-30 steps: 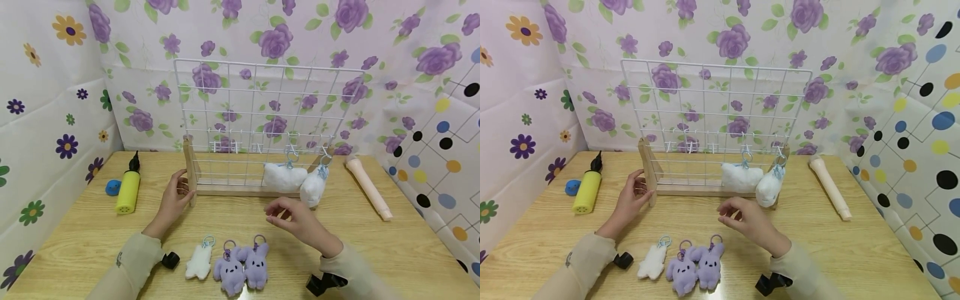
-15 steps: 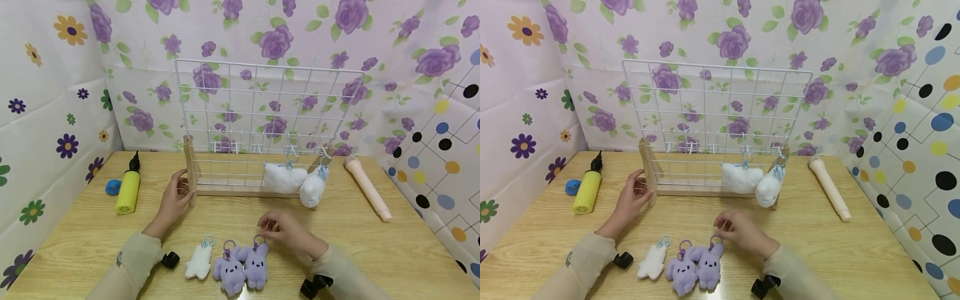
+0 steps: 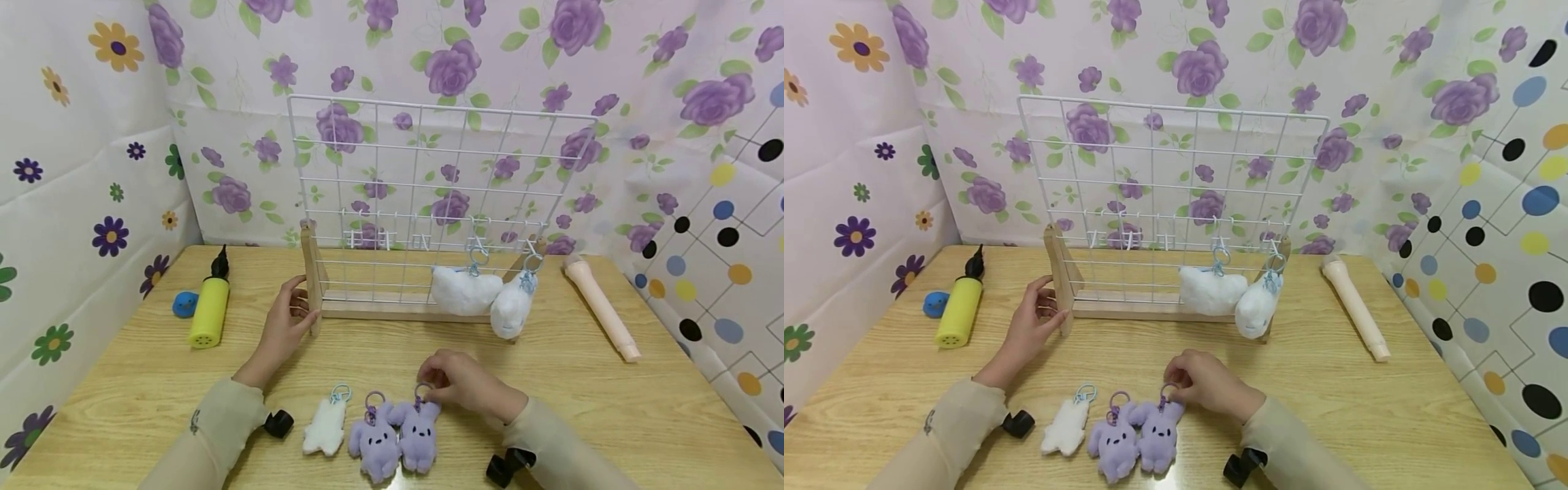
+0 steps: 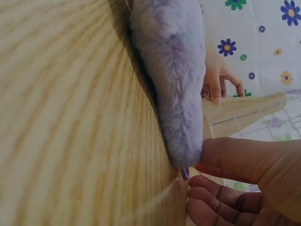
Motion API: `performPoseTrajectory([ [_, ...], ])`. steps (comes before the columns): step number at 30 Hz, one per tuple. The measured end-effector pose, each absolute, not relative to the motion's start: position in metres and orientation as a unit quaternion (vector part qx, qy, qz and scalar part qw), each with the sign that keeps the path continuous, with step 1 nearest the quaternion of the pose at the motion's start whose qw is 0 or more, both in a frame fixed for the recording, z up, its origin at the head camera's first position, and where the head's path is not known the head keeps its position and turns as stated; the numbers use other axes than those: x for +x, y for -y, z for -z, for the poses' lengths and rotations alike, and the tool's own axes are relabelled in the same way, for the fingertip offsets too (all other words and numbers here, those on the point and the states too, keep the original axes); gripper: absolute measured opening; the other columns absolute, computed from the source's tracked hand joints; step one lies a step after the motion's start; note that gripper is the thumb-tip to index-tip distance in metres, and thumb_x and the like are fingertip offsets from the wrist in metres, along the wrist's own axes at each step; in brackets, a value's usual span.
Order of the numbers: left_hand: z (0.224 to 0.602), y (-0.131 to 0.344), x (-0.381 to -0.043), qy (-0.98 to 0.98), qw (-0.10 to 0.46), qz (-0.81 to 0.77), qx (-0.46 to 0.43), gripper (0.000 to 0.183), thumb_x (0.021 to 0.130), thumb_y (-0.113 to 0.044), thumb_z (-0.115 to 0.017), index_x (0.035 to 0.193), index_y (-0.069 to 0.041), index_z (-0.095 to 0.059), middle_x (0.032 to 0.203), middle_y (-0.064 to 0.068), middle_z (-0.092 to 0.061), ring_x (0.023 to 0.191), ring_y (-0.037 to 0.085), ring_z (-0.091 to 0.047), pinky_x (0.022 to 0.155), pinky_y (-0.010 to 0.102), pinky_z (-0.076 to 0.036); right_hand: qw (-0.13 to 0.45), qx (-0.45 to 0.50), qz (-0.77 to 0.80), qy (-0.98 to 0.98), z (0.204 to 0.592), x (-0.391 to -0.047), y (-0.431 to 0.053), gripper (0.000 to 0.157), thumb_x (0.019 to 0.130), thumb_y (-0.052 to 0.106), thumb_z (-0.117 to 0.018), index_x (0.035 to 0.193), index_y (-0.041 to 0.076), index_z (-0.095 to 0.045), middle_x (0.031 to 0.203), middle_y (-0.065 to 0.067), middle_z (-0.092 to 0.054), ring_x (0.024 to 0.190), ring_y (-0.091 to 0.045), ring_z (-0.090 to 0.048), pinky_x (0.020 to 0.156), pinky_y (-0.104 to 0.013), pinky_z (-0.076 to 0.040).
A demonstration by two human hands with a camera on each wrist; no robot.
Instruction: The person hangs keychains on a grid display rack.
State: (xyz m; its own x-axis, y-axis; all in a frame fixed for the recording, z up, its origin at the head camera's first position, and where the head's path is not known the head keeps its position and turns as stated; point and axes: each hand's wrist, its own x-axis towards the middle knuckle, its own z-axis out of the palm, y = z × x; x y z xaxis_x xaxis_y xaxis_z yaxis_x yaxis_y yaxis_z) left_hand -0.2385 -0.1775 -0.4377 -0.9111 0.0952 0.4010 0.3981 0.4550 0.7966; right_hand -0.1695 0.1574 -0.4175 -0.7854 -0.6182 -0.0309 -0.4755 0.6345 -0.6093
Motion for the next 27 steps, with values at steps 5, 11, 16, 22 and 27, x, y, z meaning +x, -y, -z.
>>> performPoseTrajectory([
  [5,0.4386,0.1774,-0.2391,0.840,0.151,0.501,-0.147,0.067,0.087,0.002,-0.066,0.144,-0.005,-0.032,0.114,0.021,-0.055,0.092,0.025,-0.055,0.076,0.020,-0.049,0.116,-0.319,0.268,-0.902,0.4161,-0.1691,-0.1552,0.019,0.081,0.014,-0.077,0.098,0.010,-0.069,0.086,0.002,-0.060,0.075,-0.004,-0.052,0.066,-0.017,-0.046],
  [11,0.4385,0.1770,-0.2392,0.839,0.152,0.501,-0.146,0.067,0.087,0.002,-0.066,0.144,-0.005,-0.032,0.113,0.022,-0.055,0.092,0.025,-0.055,0.076,0.020,-0.049,0.106,-0.325,0.250,-0.906,0.4154,-0.1668,-0.1538,0.017,0.081,0.015,-0.077,0.095,0.011,-0.068,0.086,0.002,-0.058,0.074,-0.003,-0.051,0.065,-0.016,-0.045],
  [16,0.4386,0.1769,-0.2389,0.841,0.151,0.500,-0.142,0.067,0.087,0.002,-0.067,0.144,-0.005,-0.032,0.114,0.022,-0.055,0.092,0.025,-0.055,0.076,0.020,-0.049,0.095,-0.328,0.242,-0.908,0.4168,-0.1654,-0.1540,0.017,0.081,0.014,-0.077,0.093,0.013,-0.065,0.086,0.003,-0.058,0.074,-0.003,-0.052,0.066,-0.016,-0.046],
  [22,0.4369,0.1764,-0.2372,0.844,0.147,0.497,-0.139,0.068,0.087,0.002,-0.066,0.145,-0.005,-0.031,0.115,0.022,-0.054,0.093,0.027,-0.056,0.077,0.022,-0.050,0.112,-0.316,0.275,-0.901,0.4183,-0.1649,-0.1552,0.018,0.082,0.012,-0.076,0.091,0.014,-0.061,0.080,0.005,-0.059,0.071,-0.001,-0.051,0.064,-0.017,-0.046],
  [27,0.4375,0.1771,-0.2382,0.845,0.143,0.496,-0.139,0.067,0.088,0.001,-0.066,0.145,-0.005,-0.031,0.116,0.022,-0.054,0.093,0.027,-0.056,0.077,0.023,-0.050,0.133,-0.298,0.326,-0.887,0.4186,-0.1636,-0.1585,0.017,0.083,0.008,-0.074,0.093,0.013,-0.062,0.081,0.005,-0.061,0.071,0.000,-0.052,0.064,-0.018,-0.048],
])
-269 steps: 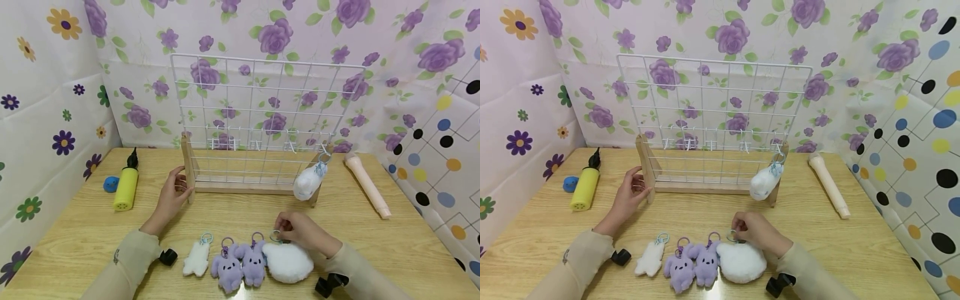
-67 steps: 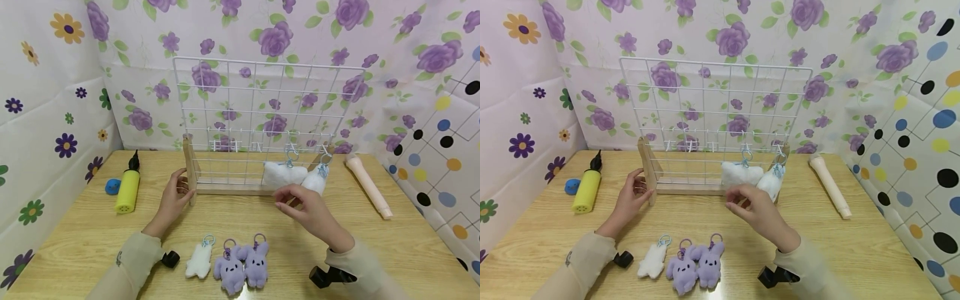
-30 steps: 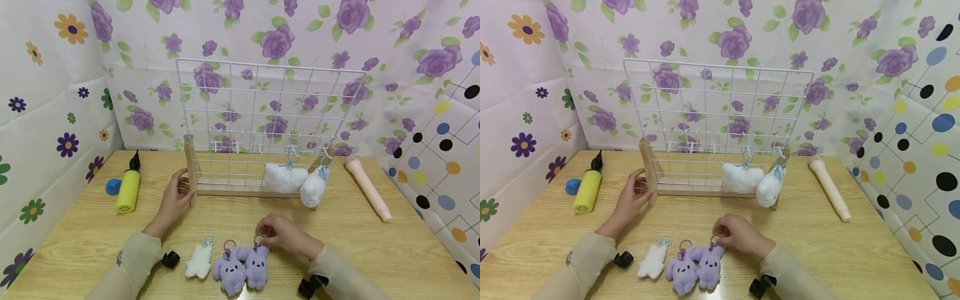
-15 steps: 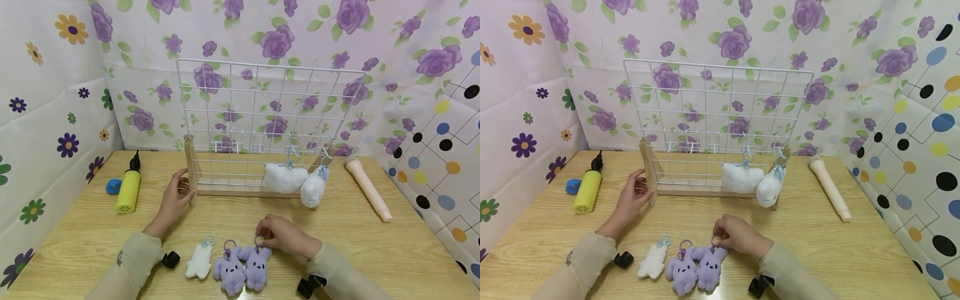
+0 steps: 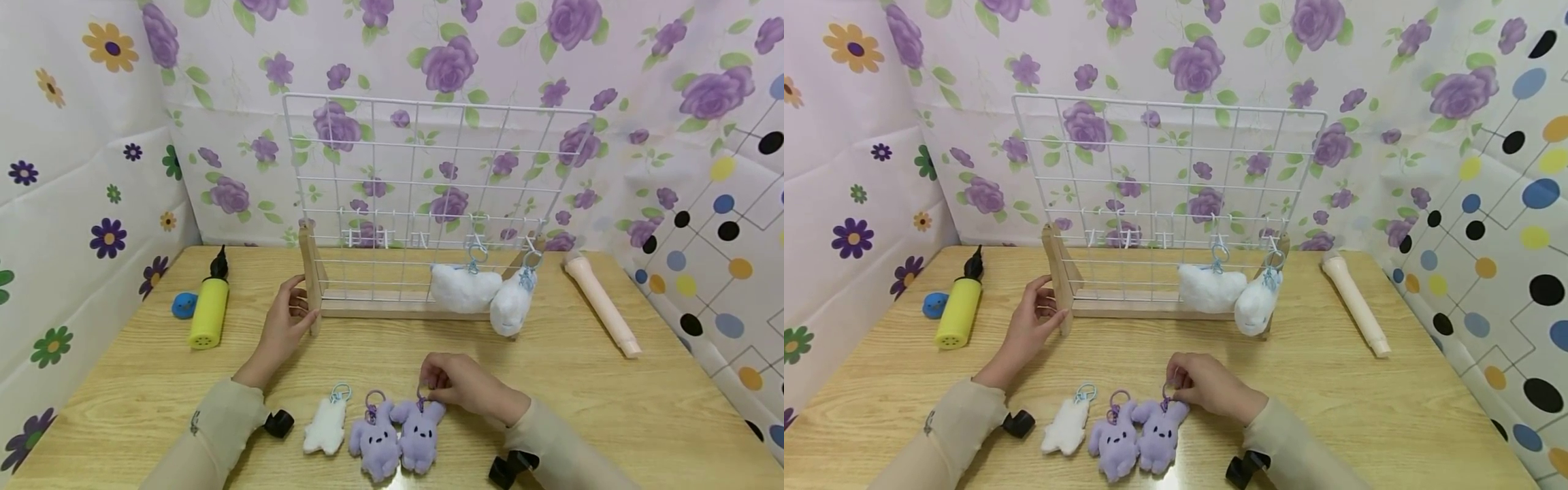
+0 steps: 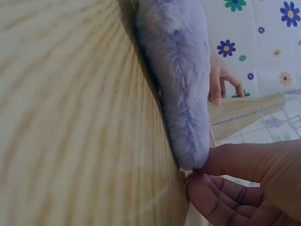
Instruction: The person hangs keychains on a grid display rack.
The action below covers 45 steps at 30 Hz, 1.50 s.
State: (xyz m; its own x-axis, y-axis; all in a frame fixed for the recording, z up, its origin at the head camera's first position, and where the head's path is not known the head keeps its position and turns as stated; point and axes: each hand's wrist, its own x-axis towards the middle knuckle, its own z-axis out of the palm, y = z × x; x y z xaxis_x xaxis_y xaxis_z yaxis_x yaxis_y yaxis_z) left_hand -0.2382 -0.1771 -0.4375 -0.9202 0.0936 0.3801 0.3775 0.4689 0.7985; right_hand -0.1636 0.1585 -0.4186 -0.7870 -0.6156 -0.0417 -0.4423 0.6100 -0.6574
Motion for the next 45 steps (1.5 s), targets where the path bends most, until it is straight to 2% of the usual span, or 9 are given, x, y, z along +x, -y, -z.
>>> performPoseTrajectory([
  [8,0.436,0.178,-0.239,0.845,0.138,0.498,-0.134,0.066,0.089,-0.002,-0.065,0.146,-0.007,-0.031,0.117,0.021,-0.053,0.095,0.028,-0.055,0.079,0.023,-0.049,0.148,-0.284,0.381,-0.867,0.418,-0.163,-0.163,0.013,0.087,0.005,-0.068,0.097,0.009,-0.061,0.083,0.001,-0.063,0.075,-0.001,-0.055,0.065,-0.019,-0.049],
  [16,0.435,0.178,-0.236,0.841,0.126,0.510,-0.127,0.065,0.091,-0.006,-0.064,0.146,-0.010,-0.031,0.119,0.020,-0.053,0.097,0.027,-0.055,0.082,0.032,-0.051,0.147,-0.283,0.384,-0.867,0.415,-0.161,-0.165,0.006,0.090,0.007,-0.065,0.093,0.011,-0.062,0.083,0.002,-0.065,0.074,0.000,-0.056,0.066,-0.019,-0.050],
  [21,0.437,0.180,-0.236,0.845,0.133,0.500,-0.131,0.066,0.090,-0.004,-0.065,0.146,-0.009,-0.030,0.118,0.019,-0.053,0.095,0.026,-0.055,0.080,0.026,-0.050,0.139,-0.295,0.385,-0.864,0.409,-0.158,-0.166,0.002,0.092,0.010,-0.064,0.093,0.008,-0.063,0.085,0.001,-0.067,0.075,0.001,-0.057,0.066,-0.020,-0.052],
  [27,0.438,0.181,-0.239,0.846,0.140,0.496,-0.138,0.067,0.090,-0.002,-0.065,0.146,-0.009,-0.030,0.117,0.019,-0.053,0.094,0.022,-0.053,0.076,0.016,-0.048,0.124,-0.308,0.380,-0.864,0.396,-0.153,-0.167,0.005,0.093,0.012,-0.062,0.093,0.008,-0.065,0.085,0.001,-0.068,0.075,0.002,-0.058,0.066,-0.020,-0.052],
  [35,0.420,0.174,-0.230,0.850,0.108,0.503,-0.116,0.066,0.091,0.000,-0.062,0.147,-0.004,-0.028,0.120,0.023,-0.050,0.099,0.030,-0.053,0.080,0.019,-0.047,0.110,-0.331,0.374,-0.860,0.374,-0.146,-0.169,0.004,0.093,0.013,-0.063,0.094,0.009,-0.065,0.084,0.001,-0.068,0.073,0.002,-0.057,0.065,-0.021,-0.052],
  [40,0.436,0.178,-0.240,0.845,0.112,0.509,-0.118,0.068,0.090,-0.005,-0.065,0.148,-0.009,-0.028,0.121,0.020,-0.051,0.099,0.027,-0.053,0.079,0.016,-0.046,0.100,-0.337,0.372,-0.859,0.362,-0.142,-0.172,0.004,0.093,0.012,-0.063,0.094,0.010,-0.066,0.085,0.002,-0.068,0.074,0.002,-0.058,0.066,-0.020,-0.052],
  [45,0.435,0.175,-0.237,0.841,0.111,0.516,-0.115,0.068,0.090,-0.003,-0.064,0.147,-0.008,-0.028,0.120,0.021,-0.051,0.098,0.027,-0.053,0.079,0.016,-0.046,0.099,-0.339,0.369,-0.860,0.350,-0.140,-0.174,0.006,0.093,0.014,-0.063,0.096,0.009,-0.065,0.088,-0.001,-0.069,0.075,0.002,-0.058,0.067,-0.020,-0.053],
])
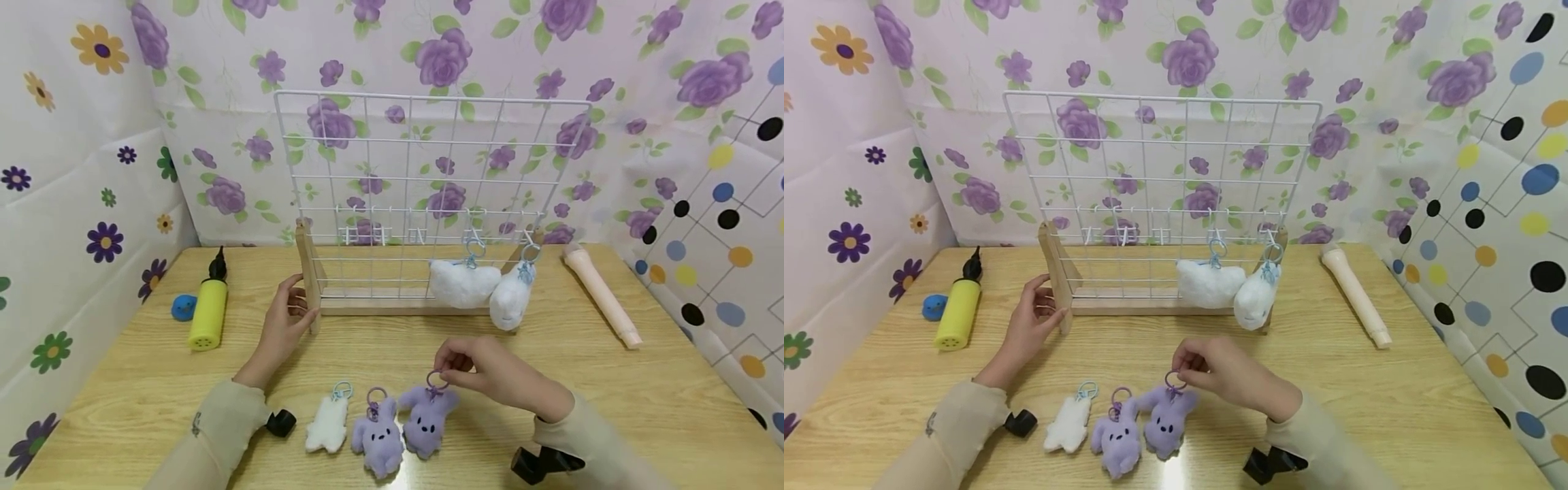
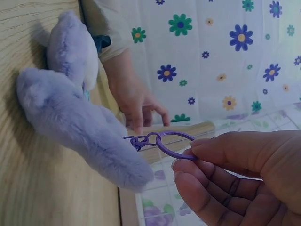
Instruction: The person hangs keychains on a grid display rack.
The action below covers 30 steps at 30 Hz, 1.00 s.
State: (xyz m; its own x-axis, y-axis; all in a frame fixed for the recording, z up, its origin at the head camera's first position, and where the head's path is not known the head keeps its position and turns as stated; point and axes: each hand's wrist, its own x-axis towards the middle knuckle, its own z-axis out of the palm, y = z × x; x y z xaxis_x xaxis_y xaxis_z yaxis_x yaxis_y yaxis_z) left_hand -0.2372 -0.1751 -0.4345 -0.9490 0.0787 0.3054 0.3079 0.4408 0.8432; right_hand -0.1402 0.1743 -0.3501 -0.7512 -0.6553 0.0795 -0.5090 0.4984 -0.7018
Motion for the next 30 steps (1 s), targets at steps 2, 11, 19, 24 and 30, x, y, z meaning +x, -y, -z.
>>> performPoseTrajectory([
  [2,0.429,0.172,-0.233,0.841,0.108,0.519,-0.113,0.067,0.090,-0.001,-0.063,0.147,-0.006,-0.028,0.119,0.022,-0.051,0.098,0.029,-0.053,0.079,0.017,-0.047,0.098,-0.340,0.369,-0.859,0.345,-0.140,-0.175,0.005,0.093,0.013,-0.063,0.096,0.009,-0.065,0.087,-0.002,-0.069,0.075,0.002,-0.058,0.067,-0.021,-0.053],
  [11,0.421,0.169,-0.227,0.841,0.096,0.522,-0.104,0.067,0.090,0.002,-0.063,0.146,-0.005,-0.028,0.120,0.023,-0.051,0.098,0.028,-0.052,0.079,0.015,-0.046,0.077,-0.344,0.344,-0.871,0.327,-0.144,-0.176,0.004,0.093,0.011,-0.063,0.095,0.012,-0.066,0.085,0.001,-0.068,0.074,0.002,-0.058,0.066,-0.020,-0.052],
  [19,0.435,0.176,-0.238,0.843,0.105,0.515,-0.117,0.069,0.090,-0.004,-0.065,0.147,-0.008,-0.027,0.121,0.021,-0.051,0.098,0.027,-0.054,0.078,0.017,-0.047,0.046,-0.343,0.337,-0.876,0.317,-0.152,-0.175,0.004,0.091,0.009,-0.064,0.095,0.010,-0.067,0.087,0.001,-0.070,0.075,0.001,-0.060,0.066,-0.020,-0.053],
  [24,0.435,0.175,-0.238,0.843,0.107,0.514,-0.117,0.069,0.090,-0.004,-0.065,0.148,-0.008,-0.027,0.121,0.020,-0.051,0.099,0.026,-0.053,0.079,0.017,-0.047,0.013,-0.341,0.319,-0.884,0.309,-0.156,-0.176,0.005,0.091,0.009,-0.065,0.093,0.012,-0.068,0.084,0.003,-0.069,0.073,0.001,-0.059,0.064,-0.019,-0.053],
  [30,0.434,0.173,-0.238,0.847,0.109,0.507,-0.115,0.067,0.090,0.002,-0.062,0.147,-0.003,-0.027,0.120,0.023,-0.050,0.098,0.029,-0.053,0.079,0.017,-0.047,-0.015,-0.337,0.312,-0.888,0.298,-0.163,-0.175,0.007,0.090,0.007,-0.066,0.093,0.013,-0.068,0.084,0.004,-0.068,0.073,-0.001,-0.059,0.064,-0.020,-0.052],
])
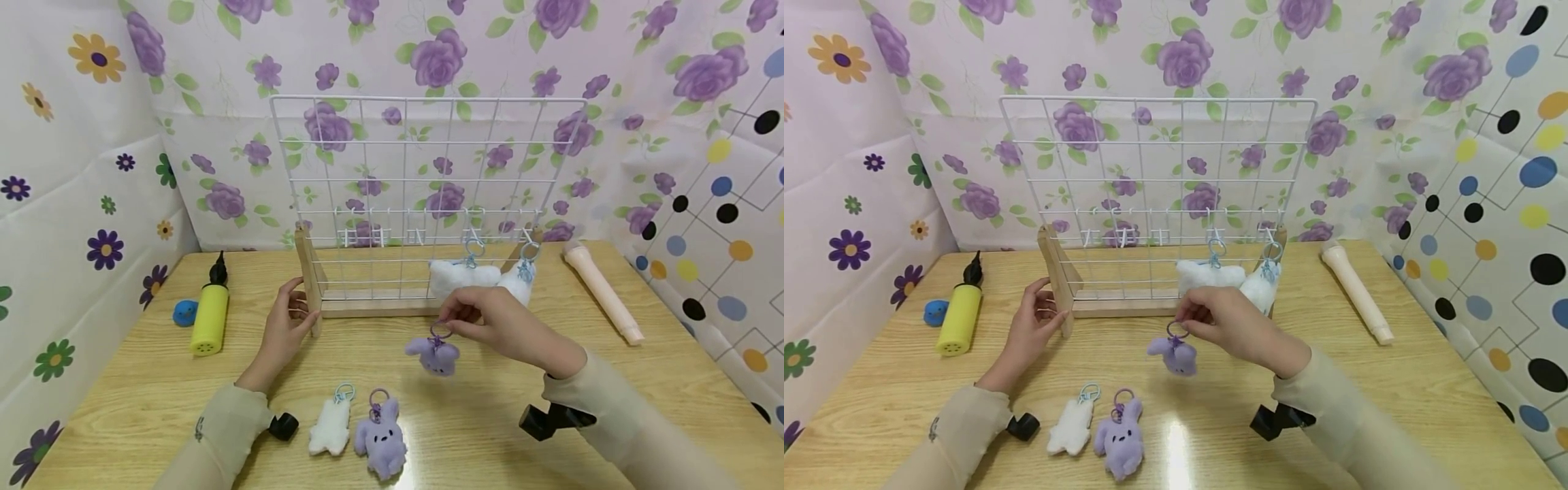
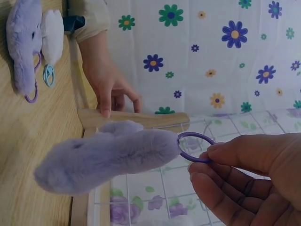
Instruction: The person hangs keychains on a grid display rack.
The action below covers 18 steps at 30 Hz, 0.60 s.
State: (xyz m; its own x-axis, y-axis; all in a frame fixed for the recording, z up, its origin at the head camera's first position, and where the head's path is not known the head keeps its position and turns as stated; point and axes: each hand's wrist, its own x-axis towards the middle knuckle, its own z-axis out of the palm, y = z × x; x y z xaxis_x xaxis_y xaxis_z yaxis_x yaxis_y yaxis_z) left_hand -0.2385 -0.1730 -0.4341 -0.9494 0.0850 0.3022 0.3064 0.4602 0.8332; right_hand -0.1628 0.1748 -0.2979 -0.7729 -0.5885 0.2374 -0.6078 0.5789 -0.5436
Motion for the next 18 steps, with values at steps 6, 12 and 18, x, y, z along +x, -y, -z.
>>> performPoseTrajectory([
  [6,0.434,0.175,-0.238,0.842,0.109,0.515,-0.116,0.068,0.090,-0.004,-0.065,0.147,-0.009,-0.028,0.120,0.020,-0.052,0.098,0.026,-0.054,0.078,0.015,-0.046,0.036,0.316,-0.313,0.895,0.290,-0.172,-0.172,0.005,0.090,0.007,-0.066,0.092,0.010,-0.068,0.084,0.000,-0.068,0.073,-0.003,-0.059,0.065,-0.021,-0.052],
  [12,0.435,0.175,-0.237,0.837,0.113,0.520,-0.127,0.067,0.090,-0.004,-0.065,0.146,-0.009,-0.030,0.119,0.020,-0.053,0.097,0.025,-0.054,0.078,0.015,-0.047,0.045,0.302,-0.309,0.901,0.281,-0.179,-0.171,0.004,0.092,0.009,-0.064,0.093,0.011,-0.067,0.086,-0.001,-0.068,0.073,-0.006,-0.059,0.066,-0.022,-0.052],
  [18,0.436,0.176,-0.237,0.837,0.114,0.519,-0.128,0.066,0.090,-0.003,-0.064,0.146,-0.009,-0.030,0.119,0.020,-0.052,0.096,0.025,-0.054,0.077,0.013,-0.046,0.052,0.291,-0.309,0.904,0.274,-0.185,-0.168,0.004,0.093,0.011,-0.063,0.096,0.012,-0.066,0.089,-0.001,-0.068,0.076,-0.008,-0.059,0.068,-0.023,-0.051],
])
